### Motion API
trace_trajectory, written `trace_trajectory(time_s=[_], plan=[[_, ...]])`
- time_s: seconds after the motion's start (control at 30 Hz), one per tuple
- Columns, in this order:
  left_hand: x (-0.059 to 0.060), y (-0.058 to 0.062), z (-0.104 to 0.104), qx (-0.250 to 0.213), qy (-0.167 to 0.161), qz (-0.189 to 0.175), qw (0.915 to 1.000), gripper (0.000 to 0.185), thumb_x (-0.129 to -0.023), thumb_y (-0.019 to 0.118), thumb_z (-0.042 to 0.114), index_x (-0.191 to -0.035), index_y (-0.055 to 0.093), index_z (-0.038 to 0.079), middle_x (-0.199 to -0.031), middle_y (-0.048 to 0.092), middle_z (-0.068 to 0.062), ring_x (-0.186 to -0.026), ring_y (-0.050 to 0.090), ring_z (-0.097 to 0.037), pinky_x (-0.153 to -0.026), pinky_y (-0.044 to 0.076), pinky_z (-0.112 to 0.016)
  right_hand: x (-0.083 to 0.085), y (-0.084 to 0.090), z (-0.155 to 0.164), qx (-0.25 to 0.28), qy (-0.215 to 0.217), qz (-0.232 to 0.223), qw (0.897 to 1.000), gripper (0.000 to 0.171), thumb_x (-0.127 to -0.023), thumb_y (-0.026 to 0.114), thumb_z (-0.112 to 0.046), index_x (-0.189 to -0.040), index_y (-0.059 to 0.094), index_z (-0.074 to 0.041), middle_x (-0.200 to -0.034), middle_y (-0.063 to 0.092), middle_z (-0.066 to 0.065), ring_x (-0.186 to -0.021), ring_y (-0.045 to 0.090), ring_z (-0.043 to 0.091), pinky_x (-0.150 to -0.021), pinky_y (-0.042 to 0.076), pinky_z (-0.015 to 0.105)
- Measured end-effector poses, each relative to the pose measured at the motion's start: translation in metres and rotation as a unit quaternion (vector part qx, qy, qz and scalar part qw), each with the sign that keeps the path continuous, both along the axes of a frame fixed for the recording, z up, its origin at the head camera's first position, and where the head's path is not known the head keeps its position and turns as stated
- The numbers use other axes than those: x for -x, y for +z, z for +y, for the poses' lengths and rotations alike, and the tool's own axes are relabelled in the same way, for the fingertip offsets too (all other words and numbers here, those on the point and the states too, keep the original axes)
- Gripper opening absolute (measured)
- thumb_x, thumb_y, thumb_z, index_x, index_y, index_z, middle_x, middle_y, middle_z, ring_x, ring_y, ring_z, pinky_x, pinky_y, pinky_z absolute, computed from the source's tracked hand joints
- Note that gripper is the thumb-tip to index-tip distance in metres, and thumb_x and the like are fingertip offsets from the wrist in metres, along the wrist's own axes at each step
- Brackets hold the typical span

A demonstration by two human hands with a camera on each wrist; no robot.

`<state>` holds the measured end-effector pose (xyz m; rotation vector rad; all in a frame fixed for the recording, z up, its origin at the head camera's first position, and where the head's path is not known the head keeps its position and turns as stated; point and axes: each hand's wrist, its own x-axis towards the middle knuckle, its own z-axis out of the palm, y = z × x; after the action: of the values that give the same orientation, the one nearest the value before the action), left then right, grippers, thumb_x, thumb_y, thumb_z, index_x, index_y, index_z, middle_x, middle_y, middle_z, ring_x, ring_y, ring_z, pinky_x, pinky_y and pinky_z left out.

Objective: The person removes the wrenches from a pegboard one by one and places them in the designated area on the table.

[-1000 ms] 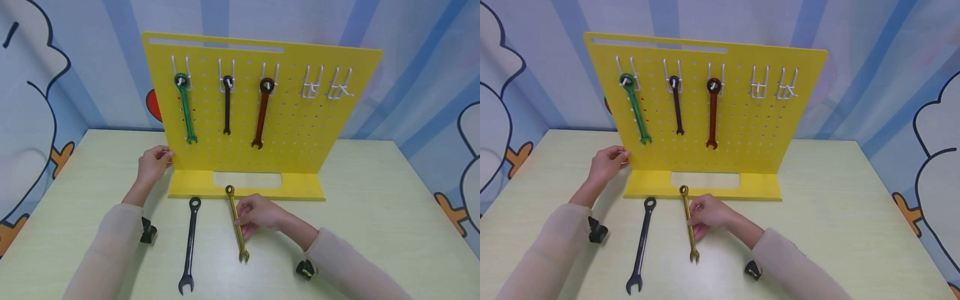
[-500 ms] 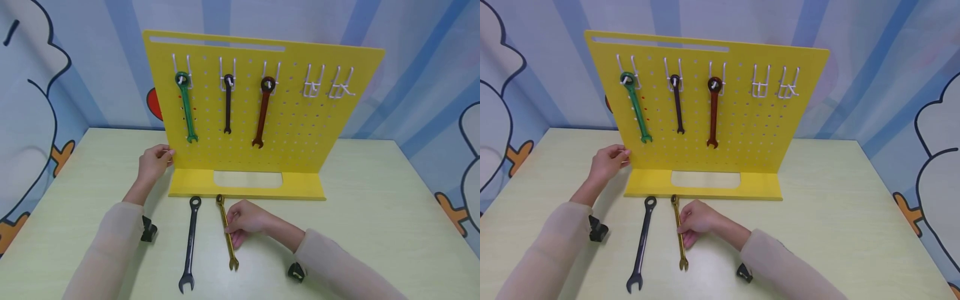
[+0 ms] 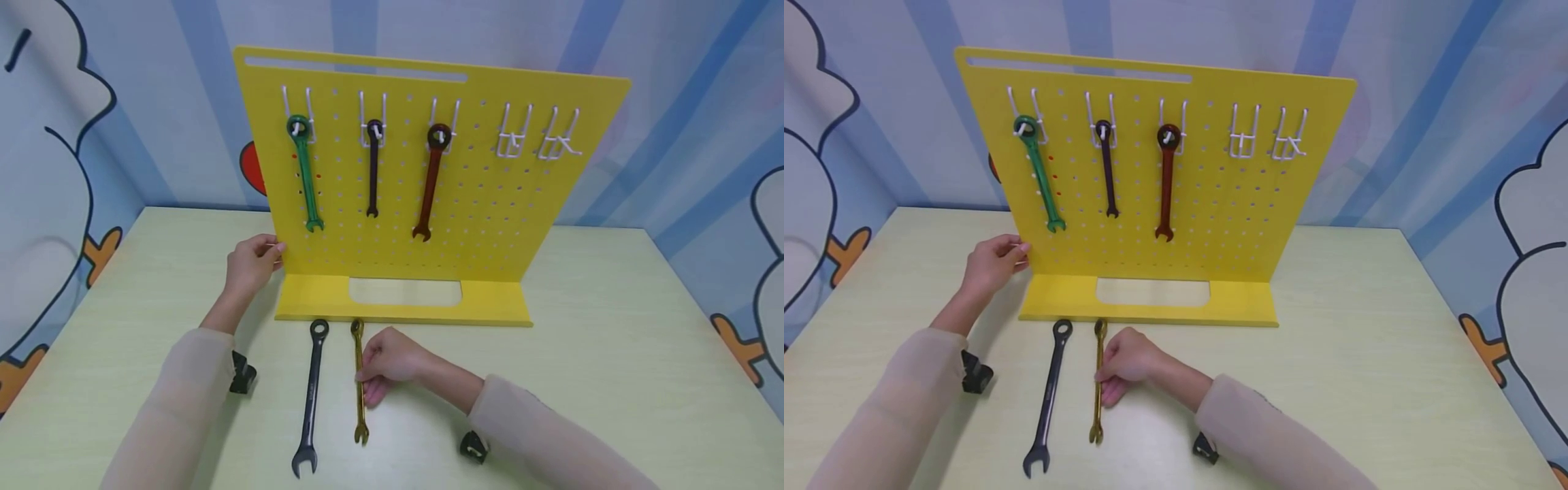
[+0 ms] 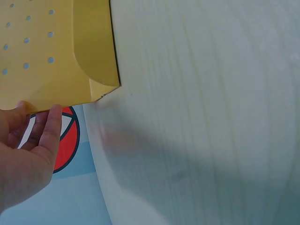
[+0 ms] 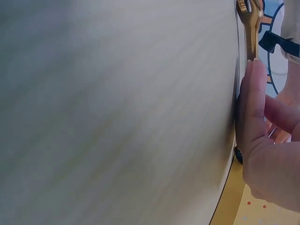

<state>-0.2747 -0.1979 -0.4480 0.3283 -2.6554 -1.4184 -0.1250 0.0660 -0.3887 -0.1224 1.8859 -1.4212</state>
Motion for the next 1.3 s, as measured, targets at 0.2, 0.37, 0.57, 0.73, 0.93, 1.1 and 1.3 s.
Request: trace_trajectory(time_s=[0.2,0.37,0.57,0.73,0.93,1.1,1.3], plan=[[-0.005,0.009,0.001,-0.007,-0.01,-0.006,0.9999,0.032,-0.09,0.052,0.034,-0.111,0.06,0.011,-0.101,0.061,-0.006,-0.087,0.061,-0.018,-0.074,0.054,-0.026,0.0,0.001,-0.003,0.006,-0.001,-0.001,1.0,0.008,-0.08,0.061,0.01,-0.075,0.055,0.01,-0.06,0.06,0.02,-0.048,0.062,0.024,-0.051,0.055,0.036],[0.0,0.0,0.0,0.007,0.0,0.001,1.0,0.031,-0.089,0.054,0.035,-0.11,0.06,0.013,-0.1,0.061,-0.004,-0.085,0.061,-0.017,-0.072,0.054,-0.027,0.001,-0.001,-0.005,0.008,-0.003,-0.004,1.0,0.008,-0.08,0.061,0.01,-0.075,0.055,0.01,-0.06,0.06,0.02,-0.049,0.062,0.025,-0.052,0.055,0.036],[0.001,-0.001,0.0,0.002,0.002,0.002,1.0,0.031,-0.089,0.055,0.035,-0.109,0.061,0.012,-0.1,0.061,-0.006,-0.085,0.062,-0.019,-0.072,0.055,-0.029,0.001,-0.003,-0.008,0.001,-0.008,-0.007,1.0,0.008,-0.08,0.061,0.01,-0.076,0.055,0.01,-0.063,0.061,0.021,-0.051,0.063,0.028,-0.051,0.055,0.036],[0.001,0.0,0.0,0.005,0.0,0.002,1.0,0.03,-0.089,0.055,0.036,-0.109,0.061,0.013,-0.099,0.061,-0.004,-0.084,0.061,-0.018,-0.072,0.054,-0.028,0.002,-0.003,-0.009,0.004,-0.013,-0.013,1.0,0.007,-0.081,0.06,0.011,-0.076,0.054,0.01,-0.064,0.061,0.022,-0.051,0.063,0.028,-0.052,0.055,0.036],[0.001,-0.001,0.0,0.005,-0.001,0.0,1.0,0.03,-0.089,0.055,0.035,-0.11,0.061,0.013,-0.099,0.061,-0.004,-0.085,0.061,-0.017,-0.071,0.054,-0.027,0.001,-0.001,-0.008,0.008,-0.012,-0.014,1.0,0.007,-0.082,0.059,0.01,-0.076,0.057,0.011,-0.062,0.061,0.022,-0.052,0.063,0.029,-0.052,0.055,0.036],[0.002,-0.001,0.0,0.004,-0.001,-0.001,1.0,0.03,-0.09,0.055,0.034,-0.11,0.061,0.013,-0.1,0.061,-0.004,-0.085,0.061,-0.018,-0.071,0.054,-0.028,0.0,0.001,-0.007,0.01,-0.015,-0.017,1.0,0.007,-0.082,0.06,0.01,-0.076,0.057,0.012,-0.062,0.061,0.023,-0.053,0.063,0.029,-0.053,0.056,0.037],[0.001,-0.001,0.0,0.006,0.002,-0.008,1.0,0.03,-0.09,0.055,0.034,-0.11,0.06,0.013,-0.1,0.06,-0.004,-0.085,0.061,-0.018,-0.072,0.054,-0.028,0.0,0.003,-0.006,0.006,-0.011,-0.011,1.0,0.006,-0.082,0.06,0.008,-0.077,0.058,0.011,-0.064,0.061,0.022,-0.053,0.064,0.028,-0.053,0.056,0.036]])
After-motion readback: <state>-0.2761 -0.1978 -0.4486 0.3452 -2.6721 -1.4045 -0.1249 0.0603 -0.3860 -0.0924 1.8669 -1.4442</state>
